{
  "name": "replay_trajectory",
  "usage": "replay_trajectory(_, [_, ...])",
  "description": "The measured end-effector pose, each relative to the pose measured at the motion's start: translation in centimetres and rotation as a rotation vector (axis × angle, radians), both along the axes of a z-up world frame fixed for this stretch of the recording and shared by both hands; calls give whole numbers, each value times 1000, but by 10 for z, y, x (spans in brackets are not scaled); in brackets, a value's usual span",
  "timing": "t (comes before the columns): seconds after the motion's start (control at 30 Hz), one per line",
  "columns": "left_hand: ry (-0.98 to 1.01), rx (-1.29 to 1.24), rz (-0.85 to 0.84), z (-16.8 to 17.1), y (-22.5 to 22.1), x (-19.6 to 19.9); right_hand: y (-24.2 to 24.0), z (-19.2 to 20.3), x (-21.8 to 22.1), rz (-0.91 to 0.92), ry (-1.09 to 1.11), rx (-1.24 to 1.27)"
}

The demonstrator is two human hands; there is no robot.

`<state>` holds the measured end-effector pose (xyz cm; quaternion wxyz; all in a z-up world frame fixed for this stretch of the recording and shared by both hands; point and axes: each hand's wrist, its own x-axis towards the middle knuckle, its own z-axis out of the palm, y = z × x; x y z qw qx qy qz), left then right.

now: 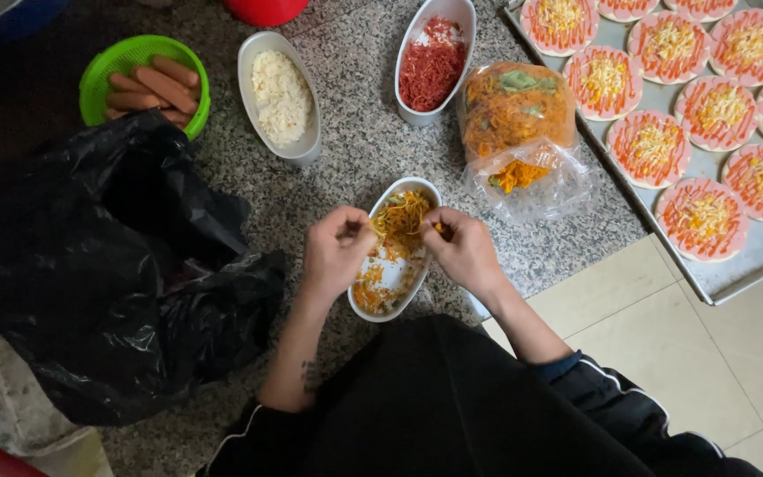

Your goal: Spreading shredded cheese from a bag onto food ingredients inside small oval containers on a kitchen counter.

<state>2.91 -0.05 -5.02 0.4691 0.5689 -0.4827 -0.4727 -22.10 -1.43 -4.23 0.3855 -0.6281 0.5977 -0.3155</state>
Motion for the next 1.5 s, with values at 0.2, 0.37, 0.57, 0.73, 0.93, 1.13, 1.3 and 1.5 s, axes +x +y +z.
replay_trajectory(0.2, [-431, -218, -138, 27, 9, -16, 2, 14, 12, 89, 149, -47])
replay_trajectory(0.37, [-481, -233, -154, 23, 12, -21, 2, 10, 15, 65, 182, 7])
replay_trajectory(0.57, [-488, -166, -196, 28, 11, -16, -4, 10, 13, 43, 119, 122])
replay_trajectory(0.73, [-392, -256, -131, 34, 8, -21, -11, 11, 11, -53, -451, 462])
replay_trajectory(0.93, [-416, -348, -130, 42, 10, -39, -9, 29, 34, -23, -591, 531])
replay_trajectory(1.13, [-402, -336, -78, 30, 8, -23, -8, -11, 13, 6, -506, 442])
replay_trajectory(1.3, [-398, -344, -30, 13, 1, -9, 1, 24, 16, -70, -496, 421])
replay_trajectory(1.5, [-365, -315, -90, 29, 4, -19, 9, 40, 34, -27, -465, 397])
